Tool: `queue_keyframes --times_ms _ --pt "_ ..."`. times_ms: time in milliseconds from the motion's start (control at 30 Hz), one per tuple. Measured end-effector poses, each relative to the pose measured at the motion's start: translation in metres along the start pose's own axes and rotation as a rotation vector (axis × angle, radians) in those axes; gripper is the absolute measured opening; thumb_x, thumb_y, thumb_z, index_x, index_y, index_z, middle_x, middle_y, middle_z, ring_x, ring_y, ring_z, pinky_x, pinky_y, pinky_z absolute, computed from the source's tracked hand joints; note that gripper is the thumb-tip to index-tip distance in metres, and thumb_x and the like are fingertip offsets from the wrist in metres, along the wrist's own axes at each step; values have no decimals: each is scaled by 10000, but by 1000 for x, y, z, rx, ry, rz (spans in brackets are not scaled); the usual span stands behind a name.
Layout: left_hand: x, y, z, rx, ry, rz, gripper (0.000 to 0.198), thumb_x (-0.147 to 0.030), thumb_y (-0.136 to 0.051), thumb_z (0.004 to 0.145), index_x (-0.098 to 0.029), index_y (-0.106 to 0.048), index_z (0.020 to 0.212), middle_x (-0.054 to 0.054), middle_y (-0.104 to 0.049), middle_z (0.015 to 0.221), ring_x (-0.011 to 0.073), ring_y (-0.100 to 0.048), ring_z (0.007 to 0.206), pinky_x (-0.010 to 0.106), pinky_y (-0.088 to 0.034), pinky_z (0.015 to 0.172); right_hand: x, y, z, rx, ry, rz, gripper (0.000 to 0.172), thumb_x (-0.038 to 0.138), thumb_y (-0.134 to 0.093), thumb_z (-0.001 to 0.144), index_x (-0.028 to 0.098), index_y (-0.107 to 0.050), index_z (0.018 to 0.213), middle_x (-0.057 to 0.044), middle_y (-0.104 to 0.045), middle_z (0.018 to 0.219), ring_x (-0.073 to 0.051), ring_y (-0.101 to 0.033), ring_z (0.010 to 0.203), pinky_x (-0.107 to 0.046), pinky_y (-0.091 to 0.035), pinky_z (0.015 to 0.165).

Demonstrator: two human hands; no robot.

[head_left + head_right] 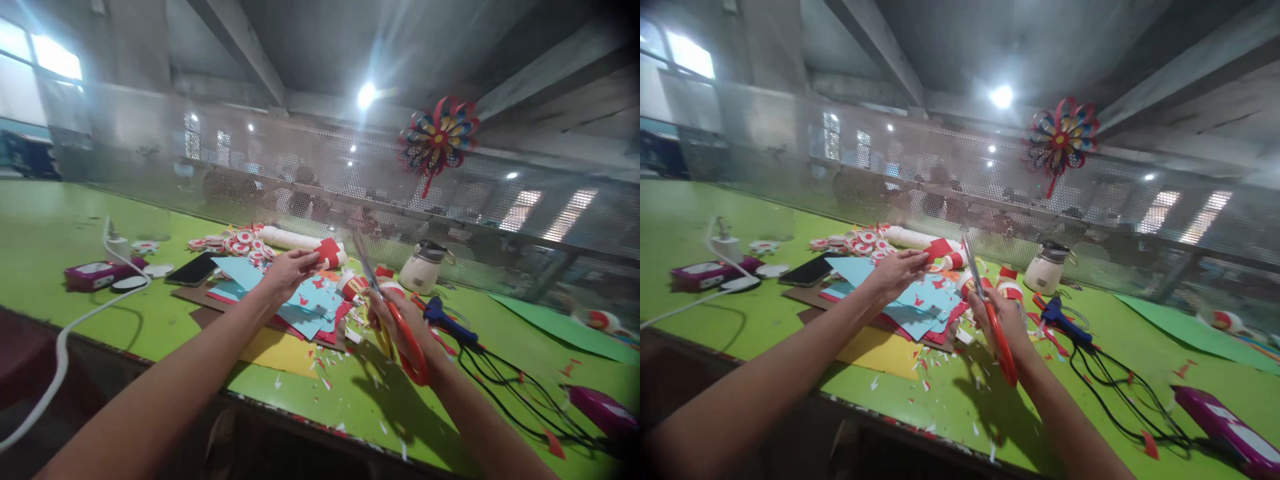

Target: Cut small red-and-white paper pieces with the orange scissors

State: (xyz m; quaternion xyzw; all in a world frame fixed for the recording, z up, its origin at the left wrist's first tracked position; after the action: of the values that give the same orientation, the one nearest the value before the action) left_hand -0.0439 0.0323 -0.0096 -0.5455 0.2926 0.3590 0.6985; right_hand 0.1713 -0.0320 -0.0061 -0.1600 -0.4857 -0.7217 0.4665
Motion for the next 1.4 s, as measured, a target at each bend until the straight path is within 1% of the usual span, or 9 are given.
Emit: queue_keyframes --times_ms 100,167,233,433,567,767,1133,1233,1400 --pt "-4 4 4 -70 -65 -31 95 -127 -698 639 -116 -628 703 7 -617 642 73 -569 606 178 -402 540 -1 -9 -4 41 -8 -53 343 509 -524 780 181 -622 779 29 -524 464 -148 -510 416 -253 -403 426" --pt "-4 6 5 -87 -83 -46 79 -117 -692 641 -116 -629 690 -6 -601 617 56 -546 580 165 -394 528 -3 -14 -6 61 -17 -92 337 518 -552 752 188 -625 756 30 -518 454 -151 -504 409 -253 -392 415" --pt "-4 7 6 -73 -81 -52 71 -112 -688 645 -111 -635 693 -3 -597 616 54 -539 575 166 -396 528 -3 -18 -7 83 -26 -126 333 520 -554 746 194 -623 739 26 -521 460 -154 -505 413 -254 -387 413" --pt "3 2 3 37 -6 -20 74 -104 -692 648 -86 -647 705 35 -621 647 79 -562 607 194 -414 562 4 -19 -10 158 -38 -137 335 523 -491 786 212 -613 756 18 -560 501 -154 -527 423 -250 -397 420" --pt "8 0 1 78 32 22 83 -111 -698 649 -76 -646 703 50 -634 654 79 -562 602 204 -416 578 4 -20 -10 146 -45 -119 354 530 -470 791 208 -596 718 28 -531 461 -133 -481 375 -241 -375 396" --pt "8 -3 -1 86 46 60 76 -119 -690 660 -78 -640 699 39 -630 638 72 -558 566 209 -424 592 3 -21 -11 140 -69 -93 405 542 -463 788 183 -649 793 28 -514 441 -123 -472 365 -222 -357 373" --pt "8 0 0 100 58 62 34 -97 -660 693 -82 -633 680 48 -629 656 80 -579 603 227 -437 654 6 -20 -12 162 -102 -89 472 563 -475 775 150 -678 878 28 -480 442 -116 -445 369 -214 -340 355" --pt "8 0 -1 98 68 59 34 -86 -651 700 -79 -634 673 52 -626 653 78 -576 600 228 -437 649 6 -20 -12 173 -97 -87 450 551 -468 788 153 -664 860 37 -459 443 -109 -436 364 -211 -335 356" --pt "6 -2 -1 92 79 55 34 -81 -655 695 -83 -636 667 51 -628 652 79 -574 596 228 -437 636 6 -21 -12 188 -79 -93 425 547 -428 812 169 -617 771 40 -453 456 -104 -440 375 -206 -335 361"
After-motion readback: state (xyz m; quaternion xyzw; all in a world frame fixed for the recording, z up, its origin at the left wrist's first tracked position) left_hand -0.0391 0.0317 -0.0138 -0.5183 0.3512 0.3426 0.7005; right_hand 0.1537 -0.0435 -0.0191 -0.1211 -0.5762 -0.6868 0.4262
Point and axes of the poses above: each hand's wrist, its own z-axis towards the middle knuckle, its own y-axis out of the back of the hand, x = y × z, the point moved 1 cm from there along z, towards the middle knuckle
